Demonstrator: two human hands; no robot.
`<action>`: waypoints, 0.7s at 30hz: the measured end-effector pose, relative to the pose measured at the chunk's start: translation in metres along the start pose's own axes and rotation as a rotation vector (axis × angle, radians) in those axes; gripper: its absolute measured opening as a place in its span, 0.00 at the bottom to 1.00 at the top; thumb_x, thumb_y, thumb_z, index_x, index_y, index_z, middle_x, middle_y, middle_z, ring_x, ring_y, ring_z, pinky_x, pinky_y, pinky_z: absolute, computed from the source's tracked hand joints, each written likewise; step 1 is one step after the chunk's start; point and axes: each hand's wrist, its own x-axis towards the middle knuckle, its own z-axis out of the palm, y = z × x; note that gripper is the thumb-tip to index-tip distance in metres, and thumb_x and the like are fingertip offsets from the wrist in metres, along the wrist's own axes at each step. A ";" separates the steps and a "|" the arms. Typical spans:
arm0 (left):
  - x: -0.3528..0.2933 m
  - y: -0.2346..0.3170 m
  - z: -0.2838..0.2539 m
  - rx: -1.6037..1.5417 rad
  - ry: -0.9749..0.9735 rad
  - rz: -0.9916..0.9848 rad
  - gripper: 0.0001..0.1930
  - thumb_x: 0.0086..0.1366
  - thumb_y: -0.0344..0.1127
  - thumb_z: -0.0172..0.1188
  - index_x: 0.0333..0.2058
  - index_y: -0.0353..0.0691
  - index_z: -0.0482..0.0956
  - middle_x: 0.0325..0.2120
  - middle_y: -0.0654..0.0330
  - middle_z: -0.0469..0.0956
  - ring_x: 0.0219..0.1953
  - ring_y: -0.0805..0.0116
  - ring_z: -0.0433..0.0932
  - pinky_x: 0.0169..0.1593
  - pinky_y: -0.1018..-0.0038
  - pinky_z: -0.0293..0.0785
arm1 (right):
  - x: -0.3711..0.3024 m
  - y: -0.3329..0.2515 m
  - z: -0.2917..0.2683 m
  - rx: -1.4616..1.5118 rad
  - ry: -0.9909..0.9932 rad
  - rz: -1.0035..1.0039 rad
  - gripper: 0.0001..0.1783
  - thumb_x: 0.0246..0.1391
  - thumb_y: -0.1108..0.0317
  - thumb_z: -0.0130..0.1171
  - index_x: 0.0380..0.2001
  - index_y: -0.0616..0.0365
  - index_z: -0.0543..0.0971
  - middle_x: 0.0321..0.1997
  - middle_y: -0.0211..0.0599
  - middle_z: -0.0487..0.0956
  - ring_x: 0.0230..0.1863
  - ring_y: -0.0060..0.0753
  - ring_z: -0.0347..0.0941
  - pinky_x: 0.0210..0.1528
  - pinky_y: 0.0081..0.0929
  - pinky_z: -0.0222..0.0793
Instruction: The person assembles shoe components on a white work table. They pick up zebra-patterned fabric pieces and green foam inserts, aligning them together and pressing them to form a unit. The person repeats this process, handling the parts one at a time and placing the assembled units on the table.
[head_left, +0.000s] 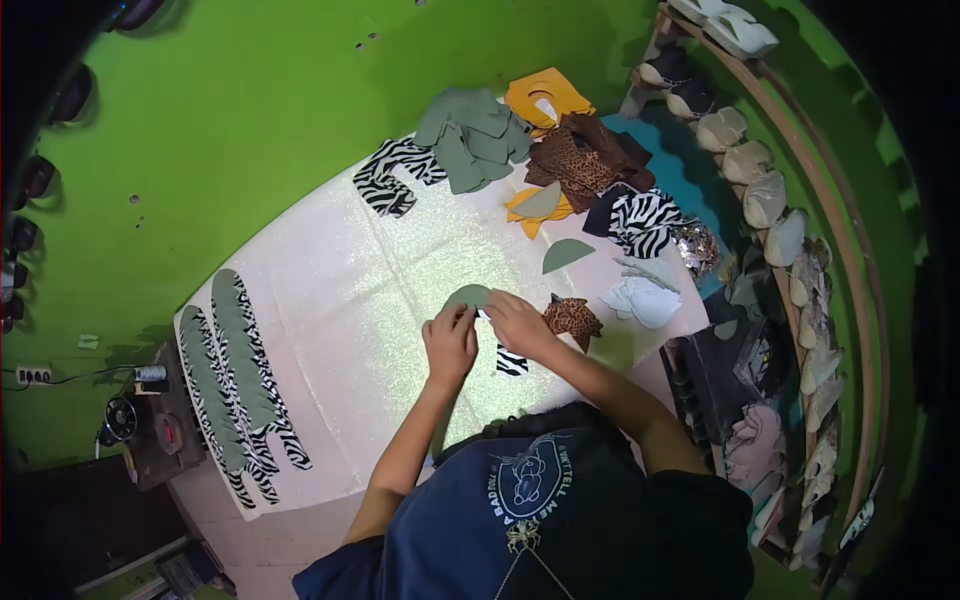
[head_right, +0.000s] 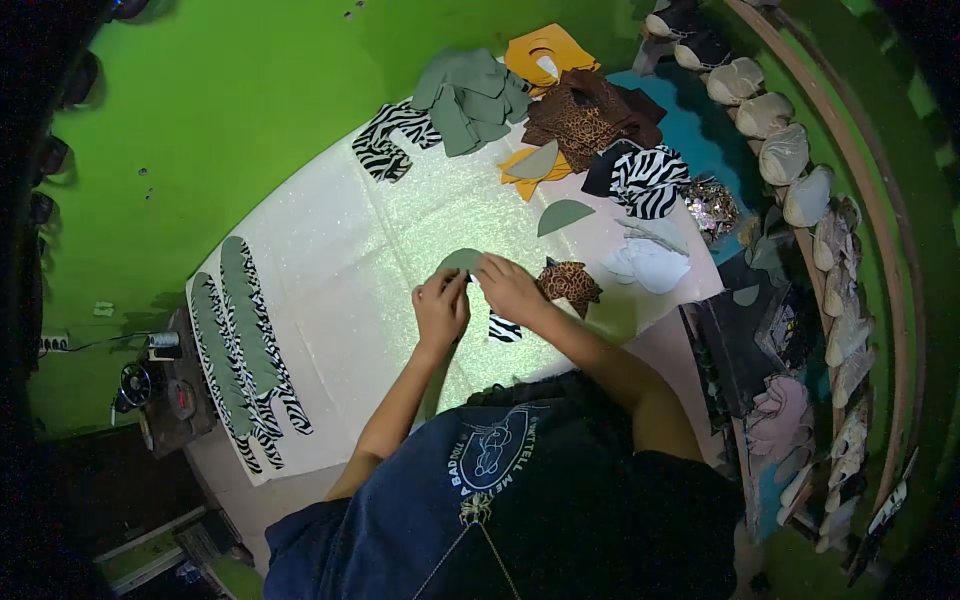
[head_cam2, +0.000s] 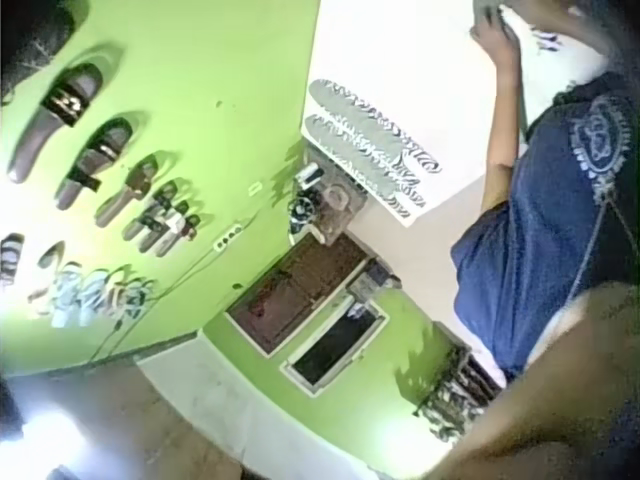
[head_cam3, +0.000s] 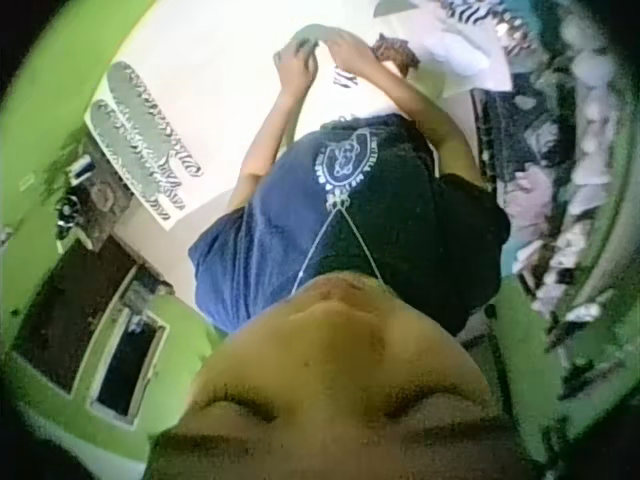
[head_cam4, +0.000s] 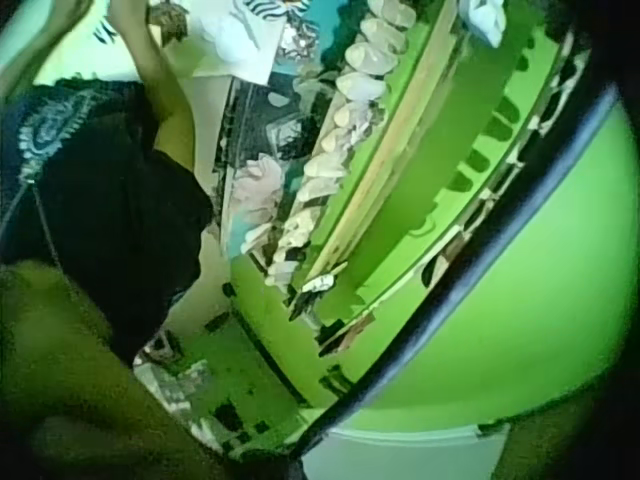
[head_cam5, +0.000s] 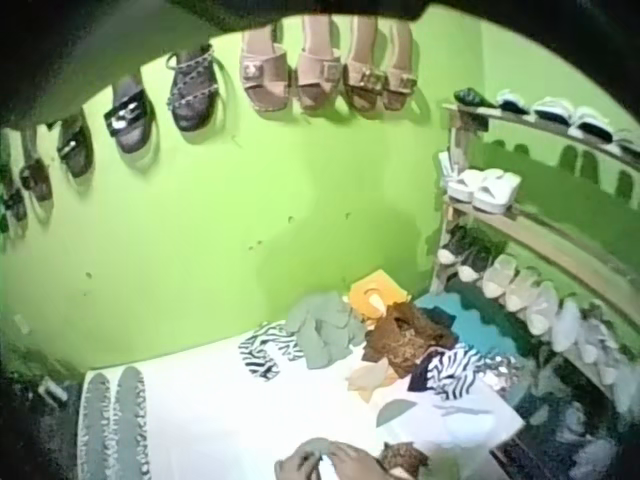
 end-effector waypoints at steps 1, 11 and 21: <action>-0.001 -0.002 0.001 0.017 0.004 0.025 0.12 0.51 0.28 0.56 0.36 0.41 0.76 0.36 0.60 0.73 0.40 0.64 0.71 0.43 0.67 0.58 | 0.000 -0.007 0.003 0.002 0.025 0.011 0.17 0.44 0.73 0.49 0.41 0.63 0.72 0.50 0.43 0.68 0.54 0.41 0.61 0.54 0.34 0.58; -0.011 -0.015 0.001 0.108 0.034 0.037 0.15 0.51 0.27 0.57 0.39 0.45 0.75 0.41 0.59 0.71 0.44 0.62 0.67 0.46 0.64 0.55 | 0.000 0.000 -0.010 0.089 0.112 0.361 0.12 0.48 0.68 0.52 0.38 0.55 0.73 0.37 0.35 0.71 0.42 0.39 0.67 0.45 0.34 0.60; -0.013 -0.013 0.005 0.164 -0.054 0.159 0.18 0.52 0.28 0.54 0.42 0.53 0.76 0.40 0.62 0.70 0.44 0.64 0.67 0.45 0.62 0.56 | -0.003 0.015 -0.012 0.116 0.078 0.220 0.08 0.45 0.71 0.54 0.32 0.57 0.73 0.31 0.35 0.70 0.35 0.37 0.69 0.38 0.30 0.65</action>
